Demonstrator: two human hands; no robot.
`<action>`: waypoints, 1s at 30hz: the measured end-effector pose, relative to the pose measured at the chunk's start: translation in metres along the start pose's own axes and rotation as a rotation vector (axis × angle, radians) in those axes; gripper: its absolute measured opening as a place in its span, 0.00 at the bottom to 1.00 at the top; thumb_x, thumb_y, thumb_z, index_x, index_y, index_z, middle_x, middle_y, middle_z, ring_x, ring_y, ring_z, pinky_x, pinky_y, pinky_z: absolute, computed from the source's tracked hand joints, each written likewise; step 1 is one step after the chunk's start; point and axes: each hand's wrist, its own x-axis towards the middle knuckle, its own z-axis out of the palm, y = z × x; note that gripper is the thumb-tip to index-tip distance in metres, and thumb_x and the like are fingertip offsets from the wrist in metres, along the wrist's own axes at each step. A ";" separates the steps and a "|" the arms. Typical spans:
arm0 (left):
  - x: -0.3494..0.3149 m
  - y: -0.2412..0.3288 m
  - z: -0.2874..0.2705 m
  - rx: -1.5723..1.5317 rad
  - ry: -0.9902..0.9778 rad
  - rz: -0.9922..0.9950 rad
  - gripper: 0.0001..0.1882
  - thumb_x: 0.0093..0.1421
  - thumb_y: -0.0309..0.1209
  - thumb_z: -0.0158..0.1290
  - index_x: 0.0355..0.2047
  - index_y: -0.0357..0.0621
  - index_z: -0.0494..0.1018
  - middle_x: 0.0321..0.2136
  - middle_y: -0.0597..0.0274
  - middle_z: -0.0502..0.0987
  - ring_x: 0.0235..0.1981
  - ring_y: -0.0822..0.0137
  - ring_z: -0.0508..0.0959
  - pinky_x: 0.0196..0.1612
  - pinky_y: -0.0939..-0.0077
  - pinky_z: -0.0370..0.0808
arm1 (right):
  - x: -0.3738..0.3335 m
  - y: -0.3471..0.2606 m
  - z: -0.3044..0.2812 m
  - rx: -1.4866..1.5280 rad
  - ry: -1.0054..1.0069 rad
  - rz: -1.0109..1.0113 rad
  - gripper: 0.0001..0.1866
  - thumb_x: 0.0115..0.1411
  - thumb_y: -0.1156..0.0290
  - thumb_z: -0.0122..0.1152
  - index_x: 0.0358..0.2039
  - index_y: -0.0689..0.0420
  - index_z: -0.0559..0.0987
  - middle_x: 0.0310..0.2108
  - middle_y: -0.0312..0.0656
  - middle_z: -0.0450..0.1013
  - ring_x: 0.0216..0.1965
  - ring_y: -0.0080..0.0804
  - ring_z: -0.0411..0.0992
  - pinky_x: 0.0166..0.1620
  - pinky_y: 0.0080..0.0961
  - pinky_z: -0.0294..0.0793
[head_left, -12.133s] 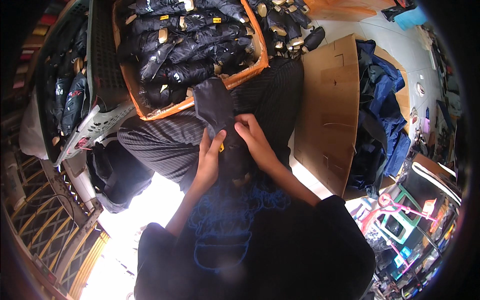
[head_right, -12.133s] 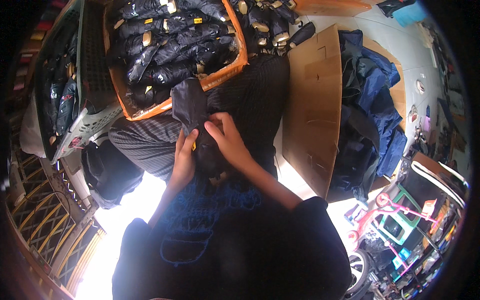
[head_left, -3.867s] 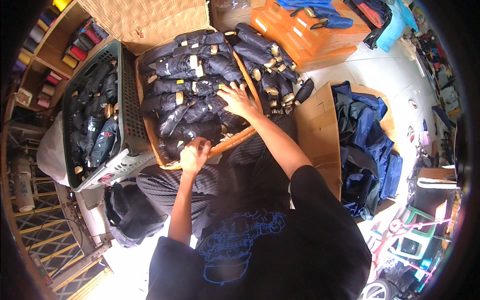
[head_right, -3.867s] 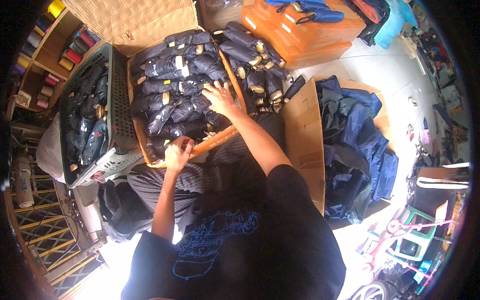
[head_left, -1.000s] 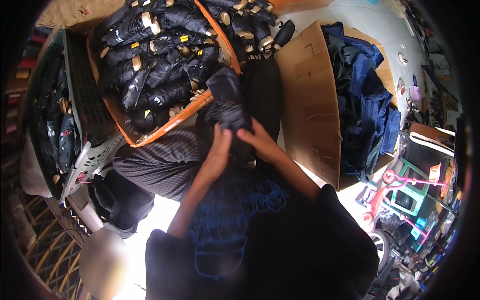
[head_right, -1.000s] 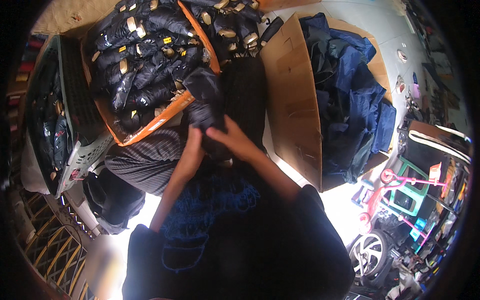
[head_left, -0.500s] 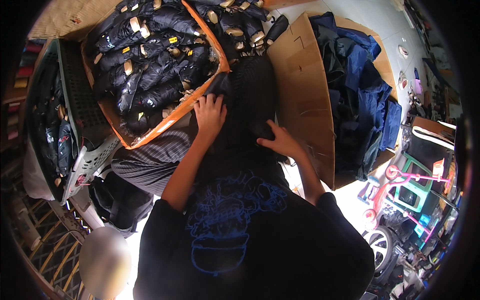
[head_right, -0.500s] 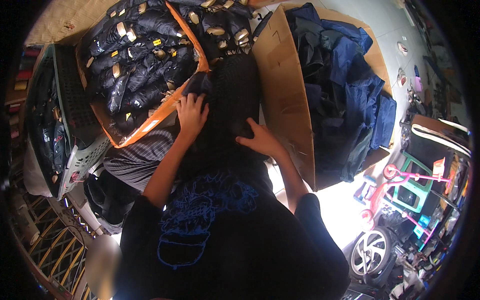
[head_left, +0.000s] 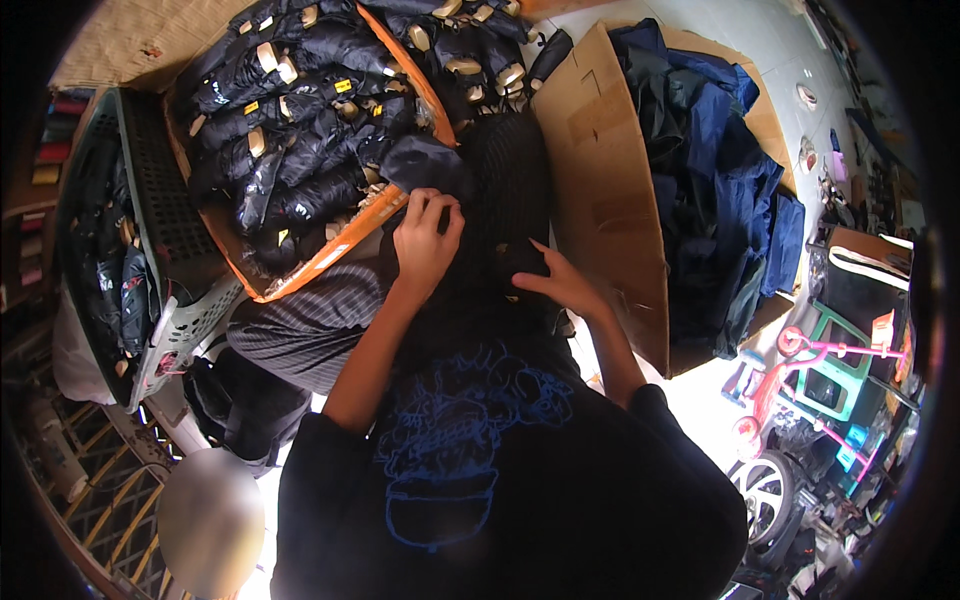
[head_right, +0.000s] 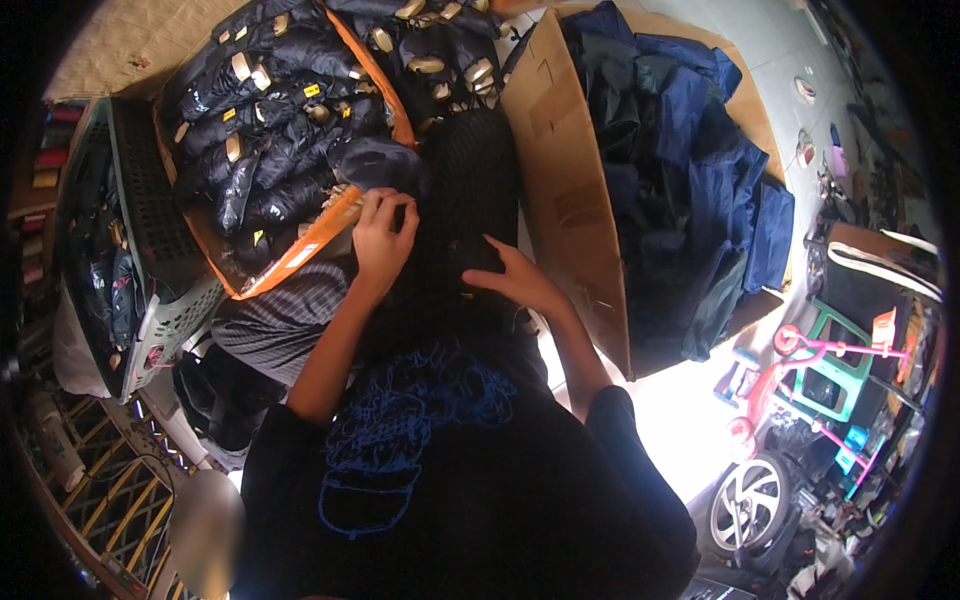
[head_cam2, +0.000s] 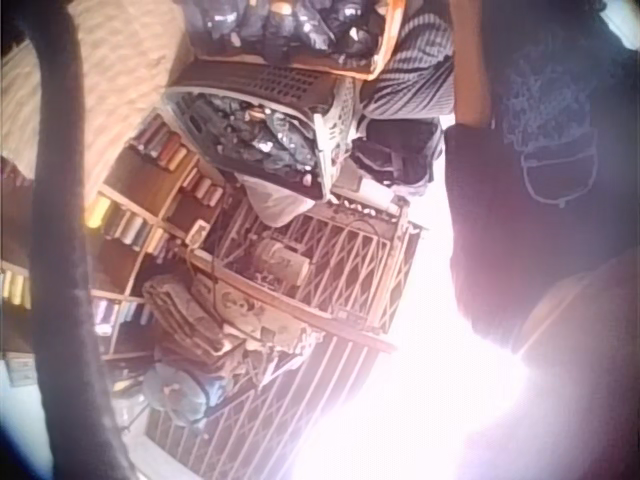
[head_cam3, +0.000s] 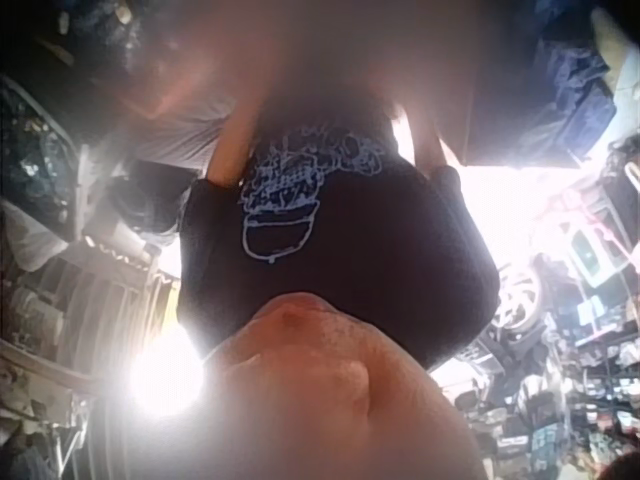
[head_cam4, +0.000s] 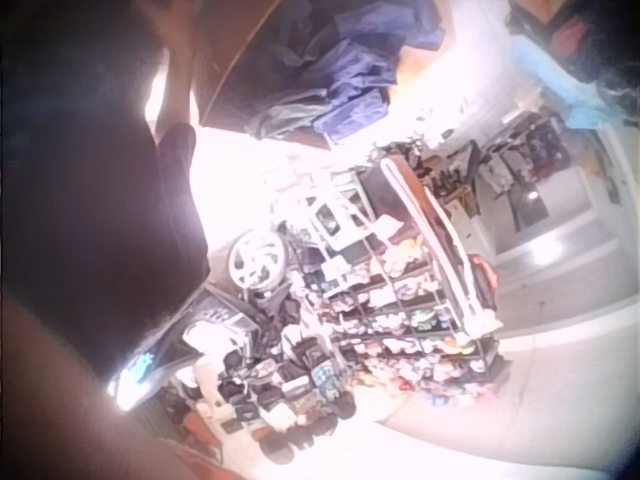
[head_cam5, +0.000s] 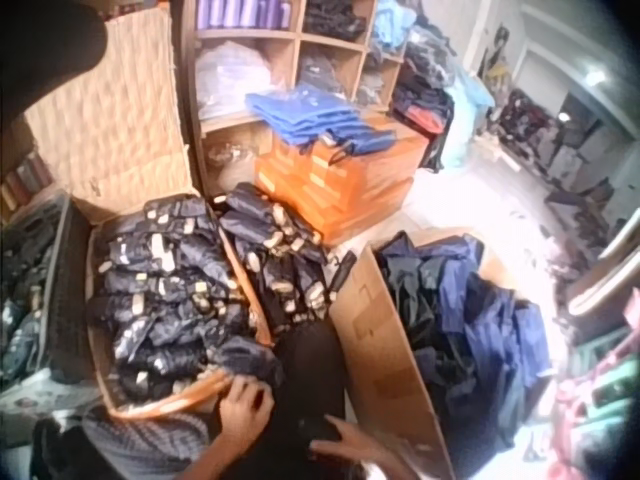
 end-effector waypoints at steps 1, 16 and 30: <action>0.000 0.010 -0.007 -0.070 0.020 -0.017 0.03 0.55 0.23 0.56 0.30 0.42 0.76 0.32 0.60 0.76 0.27 0.60 0.78 0.32 0.69 0.75 | -0.002 -0.006 0.003 0.184 -0.054 -0.062 0.40 0.54 0.52 0.65 0.60 0.63 0.63 0.46 0.49 0.73 0.45 0.38 0.75 0.48 0.31 0.75; -0.021 0.056 -0.049 -0.250 0.115 0.079 0.05 0.53 0.18 0.58 0.31 0.36 0.77 0.29 0.58 0.78 0.28 0.65 0.77 0.32 0.76 0.74 | -0.024 -0.086 0.029 0.384 0.073 0.010 0.25 0.57 0.62 0.66 0.51 0.61 0.73 0.40 0.42 0.76 0.39 0.24 0.75 0.40 0.21 0.76; -0.031 0.060 -0.049 -0.247 0.178 0.022 0.06 0.53 0.17 0.58 0.32 0.37 0.76 0.29 0.58 0.77 0.29 0.64 0.78 0.35 0.75 0.74 | -0.027 -0.095 0.056 -0.620 0.499 -0.349 0.36 0.45 0.57 0.74 0.50 0.65 0.72 0.52 0.45 0.69 0.49 0.46 0.73 0.49 0.37 0.74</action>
